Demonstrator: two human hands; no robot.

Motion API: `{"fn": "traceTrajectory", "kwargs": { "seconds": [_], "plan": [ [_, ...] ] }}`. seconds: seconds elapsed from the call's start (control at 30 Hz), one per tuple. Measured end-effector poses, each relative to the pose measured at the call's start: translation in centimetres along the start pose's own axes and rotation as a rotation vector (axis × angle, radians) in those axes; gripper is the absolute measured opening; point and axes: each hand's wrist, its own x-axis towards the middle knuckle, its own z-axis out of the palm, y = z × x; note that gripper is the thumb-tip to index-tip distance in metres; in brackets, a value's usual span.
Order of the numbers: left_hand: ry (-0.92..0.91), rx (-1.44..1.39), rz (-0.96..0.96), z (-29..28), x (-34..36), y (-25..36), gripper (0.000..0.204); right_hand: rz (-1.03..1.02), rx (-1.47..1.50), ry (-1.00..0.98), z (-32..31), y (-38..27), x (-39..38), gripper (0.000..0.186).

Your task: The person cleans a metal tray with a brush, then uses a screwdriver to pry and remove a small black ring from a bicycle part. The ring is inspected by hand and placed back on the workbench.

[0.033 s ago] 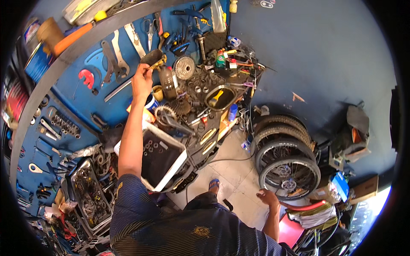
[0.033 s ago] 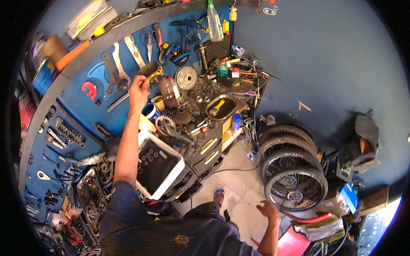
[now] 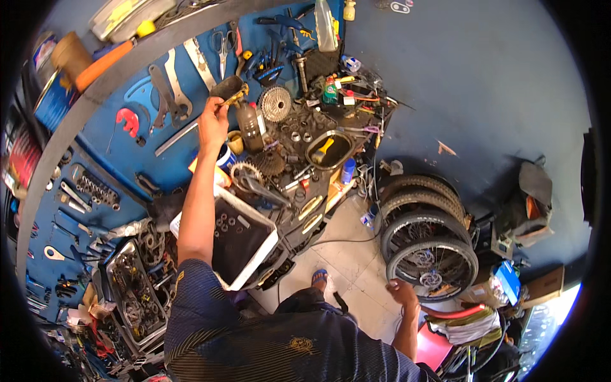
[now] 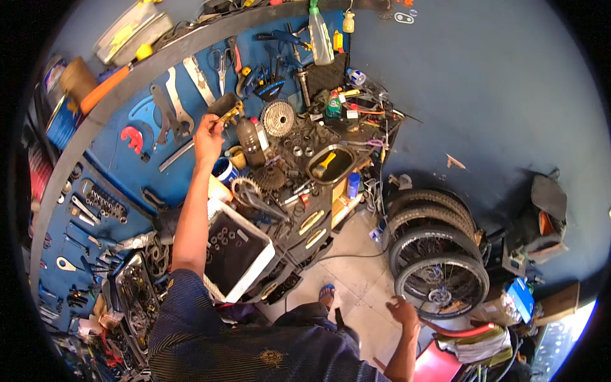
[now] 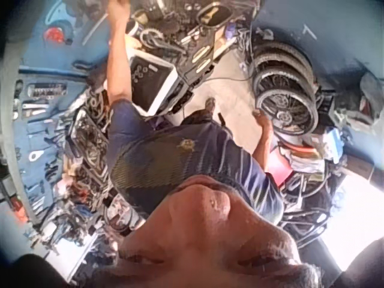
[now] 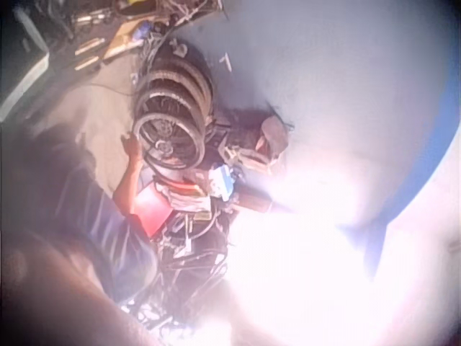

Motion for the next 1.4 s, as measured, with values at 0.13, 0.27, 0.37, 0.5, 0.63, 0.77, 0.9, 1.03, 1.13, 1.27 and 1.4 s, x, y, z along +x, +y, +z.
{"fn": "traceTrajectory", "kwargs": {
  "seconds": [0.13, 0.27, 0.37, 0.5, 0.63, 0.77, 0.9, 1.03, 1.13, 1.27, 1.4],
  "plan": [
    [0.002, 0.05, -0.065, 3.6, 2.9, -2.1, 0.017, -0.069, -0.129, 0.094, -6.3, -3.4, 6.5, 0.05],
    [-0.01, 0.12, -0.095, 5.1, 4.1, -3.6, 0.016, -0.146, -0.19, -0.03, -10.2, -8.4, 14.7, 0.052],
    [0.006, 0.162, -0.09, 6.0, 3.8, -4.1, 0.018, -0.24, -0.263, -0.135, -13.6, -12.7, 21.3, 0.055],
    [0.039, 0.255, -0.158, 7.4, 1.8, -3.1, 0.035, -0.511, -0.319, -0.158, -18.5, -21.6, 30.2, 0.047],
    [0.264, 0.417, -0.173, 10.4, -3.5, 0.3, 0.047, -0.894, -0.134, -0.014, -22.2, -32.3, 36.7, 0.034],
    [0.178, 0.375, -0.423, 18.7, -13.0, 3.8, 0.043, -1.155, -0.187, -0.092, -23.2, -40.8, 42.2, 0.023],
    [0.135, 0.109, -0.93, 26.8, -20.4, 4.0, 0.044, -1.421, -0.495, -0.11, -20.1, -46.4, 46.8, 0.021],
    [0.291, -0.036, -1.13, 30.6, -23.5, 2.7, 0.054, -1.478, -0.696, -0.216, -18.0, -48.5, 48.6, 0.021],
    [0.303, -0.192, -1.216, 32.2, -23.6, 2.3, 0.057, -1.527, -0.764, -0.276, -18.1, -49.9, 49.1, 0.023],
    [0.347, -0.22, -1.28, 34.1, -22.4, 2.3, 0.059, -1.556, -0.866, -0.329, -18.9, -51.4, 48.9, 0.029],
    [0.305, -0.065, -1.247, 35.0, -22.1, 2.3, 0.06, -1.541, -0.829, -0.359, -20.5, -52.0, 47.9, 0.04]
  ]
}}
